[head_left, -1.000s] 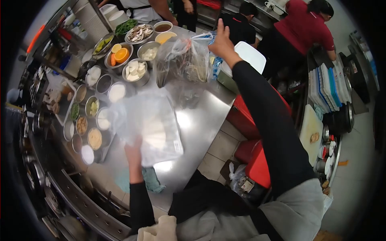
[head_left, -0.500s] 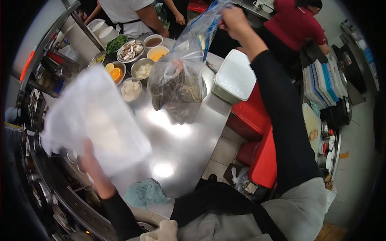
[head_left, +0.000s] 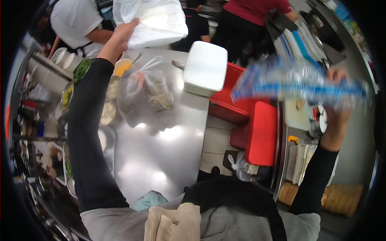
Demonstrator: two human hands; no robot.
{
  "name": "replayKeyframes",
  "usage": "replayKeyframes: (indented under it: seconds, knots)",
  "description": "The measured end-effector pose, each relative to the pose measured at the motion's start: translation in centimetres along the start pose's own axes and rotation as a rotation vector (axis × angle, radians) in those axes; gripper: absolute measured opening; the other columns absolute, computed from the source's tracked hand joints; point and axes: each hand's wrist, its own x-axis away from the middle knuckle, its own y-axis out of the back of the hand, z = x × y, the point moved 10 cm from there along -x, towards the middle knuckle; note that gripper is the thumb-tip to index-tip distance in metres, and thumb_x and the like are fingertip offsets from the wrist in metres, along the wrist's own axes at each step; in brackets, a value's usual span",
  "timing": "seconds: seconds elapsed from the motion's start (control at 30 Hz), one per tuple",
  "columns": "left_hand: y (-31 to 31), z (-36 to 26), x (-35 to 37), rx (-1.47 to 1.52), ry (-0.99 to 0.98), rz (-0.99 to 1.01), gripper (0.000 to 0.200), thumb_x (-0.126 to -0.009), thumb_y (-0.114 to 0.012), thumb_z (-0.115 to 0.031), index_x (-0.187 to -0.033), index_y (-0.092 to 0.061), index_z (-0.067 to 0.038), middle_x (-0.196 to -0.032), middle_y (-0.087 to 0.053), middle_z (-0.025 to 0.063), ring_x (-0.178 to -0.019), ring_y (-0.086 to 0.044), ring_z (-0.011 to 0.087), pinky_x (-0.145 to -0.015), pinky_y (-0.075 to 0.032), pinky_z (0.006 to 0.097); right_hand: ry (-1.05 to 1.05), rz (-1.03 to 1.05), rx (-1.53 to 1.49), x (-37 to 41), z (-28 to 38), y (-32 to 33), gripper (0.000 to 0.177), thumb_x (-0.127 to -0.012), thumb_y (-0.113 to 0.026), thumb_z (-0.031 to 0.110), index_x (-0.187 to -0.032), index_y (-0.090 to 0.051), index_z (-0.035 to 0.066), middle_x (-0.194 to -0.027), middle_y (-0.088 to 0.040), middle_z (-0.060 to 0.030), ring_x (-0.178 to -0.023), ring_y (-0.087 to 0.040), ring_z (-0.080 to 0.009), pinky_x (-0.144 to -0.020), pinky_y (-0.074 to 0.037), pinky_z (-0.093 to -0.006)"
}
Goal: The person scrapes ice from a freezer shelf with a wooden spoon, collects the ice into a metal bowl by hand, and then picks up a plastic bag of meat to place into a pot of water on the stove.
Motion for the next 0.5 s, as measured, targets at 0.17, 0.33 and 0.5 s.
replayKeyframes:
  seconds: [0.17,0.33,0.5]
  knots:
    - [-9.1,0.5,0.8,-0.22,0.053,0.249,0.046,-0.101,-0.054,-0.026,-0.128,-0.047,0.011,-0.109,-0.065,0.0178,-0.088,-0.07,0.0251,-0.075,-0.059,0.0393,-0.358,-0.335,0.275,17.4,-5.4,5.8,0.032,-0.09,-0.065,0.037,-0.089,-0.05,0.008,-0.088,-0.049,-0.004,-0.084,-0.046,-0.0122,-0.079,-0.04,-0.0262]
    - [-12.0,-3.2,5.8,-0.279,-0.088,0.311,0.043,-0.098,-0.059,-0.03,-0.12,-0.054,0.007,-0.098,-0.067,0.0132,-0.08,-0.07,0.0203,-0.07,-0.058,0.0346,-0.719,-0.381,0.53,32.8,-11.8,8.3,0.013,-0.091,-0.06,0.018,-0.086,-0.056,0.007,-0.081,-0.054,0.0005,-0.076,-0.051,-0.0092,-0.067,-0.042,-0.024]
    - [-11.7,-5.2,17.8,-0.394,-0.099,0.211,0.04,-0.096,-0.063,-0.031,-0.118,-0.061,0.002,-0.095,-0.069,0.0087,-0.077,-0.069,0.0166,-0.068,-0.056,0.0293,-0.767,-0.556,0.421,42.8,-16.0,10.3,0.012,-0.093,-0.054,0.015,-0.086,-0.057,0.006,-0.081,-0.054,0.0005,-0.076,-0.05,-0.0094,-0.067,-0.041,-0.0243]
